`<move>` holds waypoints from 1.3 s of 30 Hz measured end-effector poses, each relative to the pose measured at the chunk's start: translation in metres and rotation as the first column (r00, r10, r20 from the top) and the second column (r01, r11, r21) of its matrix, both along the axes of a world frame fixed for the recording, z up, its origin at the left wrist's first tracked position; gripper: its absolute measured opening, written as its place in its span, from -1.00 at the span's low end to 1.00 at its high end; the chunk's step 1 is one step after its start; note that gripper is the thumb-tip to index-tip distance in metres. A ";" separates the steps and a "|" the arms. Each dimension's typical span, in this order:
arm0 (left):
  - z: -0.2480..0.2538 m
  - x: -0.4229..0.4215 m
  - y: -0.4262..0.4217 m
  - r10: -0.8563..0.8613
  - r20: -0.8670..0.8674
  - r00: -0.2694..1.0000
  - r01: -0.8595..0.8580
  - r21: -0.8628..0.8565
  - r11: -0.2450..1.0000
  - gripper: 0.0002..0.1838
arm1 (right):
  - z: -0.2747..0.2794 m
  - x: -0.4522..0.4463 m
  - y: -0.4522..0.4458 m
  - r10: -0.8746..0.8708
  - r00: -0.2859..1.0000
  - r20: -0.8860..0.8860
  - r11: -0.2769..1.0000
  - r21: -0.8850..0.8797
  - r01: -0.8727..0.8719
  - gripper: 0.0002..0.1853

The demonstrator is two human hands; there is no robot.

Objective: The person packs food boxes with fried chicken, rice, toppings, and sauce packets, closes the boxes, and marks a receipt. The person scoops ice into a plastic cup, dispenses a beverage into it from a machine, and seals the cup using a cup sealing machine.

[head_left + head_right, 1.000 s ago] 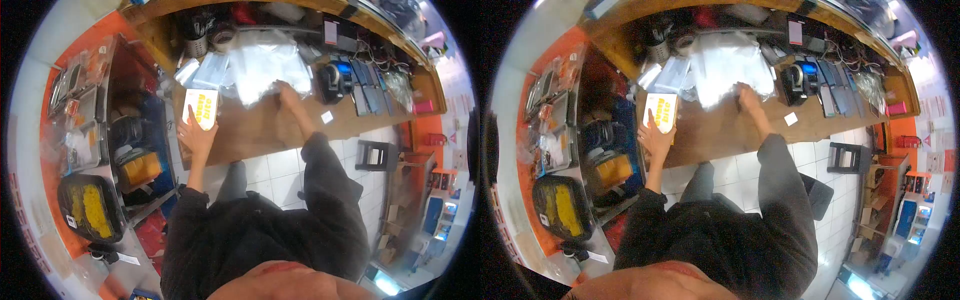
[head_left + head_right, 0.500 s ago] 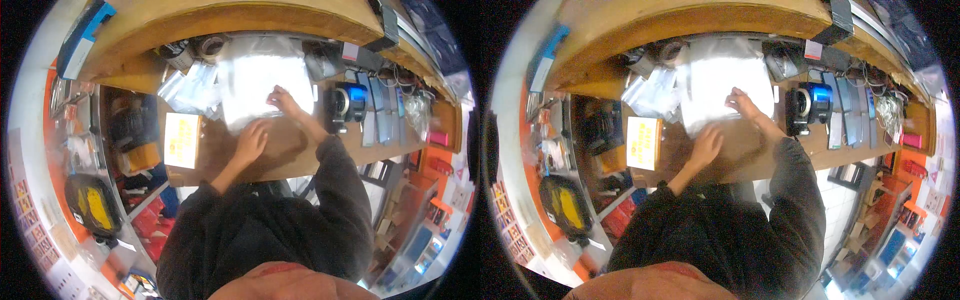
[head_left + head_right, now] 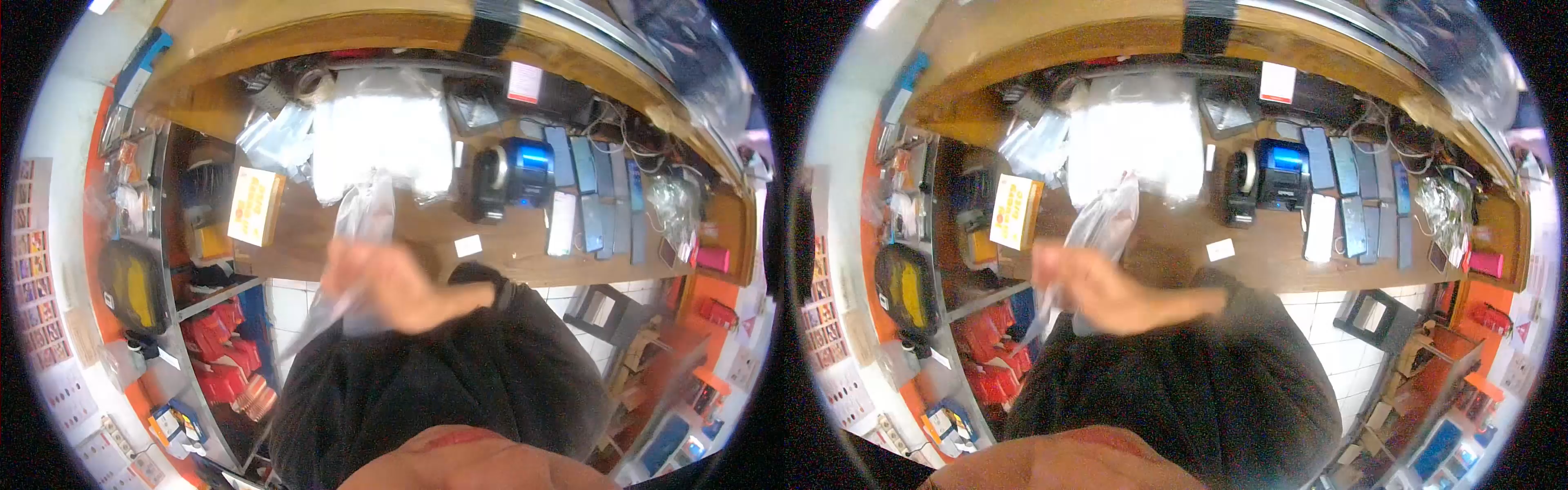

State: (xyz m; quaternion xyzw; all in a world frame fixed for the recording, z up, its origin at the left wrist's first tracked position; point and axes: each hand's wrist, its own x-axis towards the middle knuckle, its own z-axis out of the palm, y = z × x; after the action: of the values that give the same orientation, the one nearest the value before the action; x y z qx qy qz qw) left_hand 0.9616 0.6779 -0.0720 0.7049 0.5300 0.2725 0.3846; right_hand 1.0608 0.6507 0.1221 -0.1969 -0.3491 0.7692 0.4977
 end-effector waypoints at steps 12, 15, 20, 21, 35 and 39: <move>0.076 -0.035 -0.056 0.030 0.608 0.793 0.371 -0.521 0.769 -0.34 | 0.012 0.151 -0.045 -0.490 0.641 -0.590 0.740 0.107 0.664 -0.41; 0.080 -0.050 -0.068 0.109 0.704 0.702 0.491 -0.589 0.642 -0.30 | 0.003 0.173 -0.061 -0.598 0.592 -0.540 0.668 0.073 0.741 -0.43; 0.089 -0.058 -0.050 0.083 0.692 0.717 0.441 -0.543 0.714 -0.22 | -0.015 0.191 -0.090 -0.705 0.537 -0.464 0.595 0.026 0.803 -0.46; 0.095 -0.053 -0.042 0.032 0.678 0.734 0.436 -0.506 0.744 -0.21 | -0.017 0.194 -0.092 -0.717 0.532 -0.450 0.585 0.027 0.811 -0.47; 0.144 0.044 -0.067 0.671 0.715 0.193 0.829 -0.485 0.278 -0.30 | -0.037 0.222 -0.090 -0.786 0.523 -0.330 0.551 0.010 0.835 -0.56; 0.143 0.029 -0.064 0.698 0.637 0.328 0.527 -0.736 0.425 -0.41 | -0.051 0.247 -0.096 -0.860 0.466 -0.208 0.473 0.016 0.881 -0.58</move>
State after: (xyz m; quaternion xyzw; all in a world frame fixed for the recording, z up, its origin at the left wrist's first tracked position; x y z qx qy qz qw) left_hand 0.9902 0.6137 0.0714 0.0370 0.2996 0.3189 0.8984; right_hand 1.3073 0.5545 0.0707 -0.2501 -0.2018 0.3986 0.8589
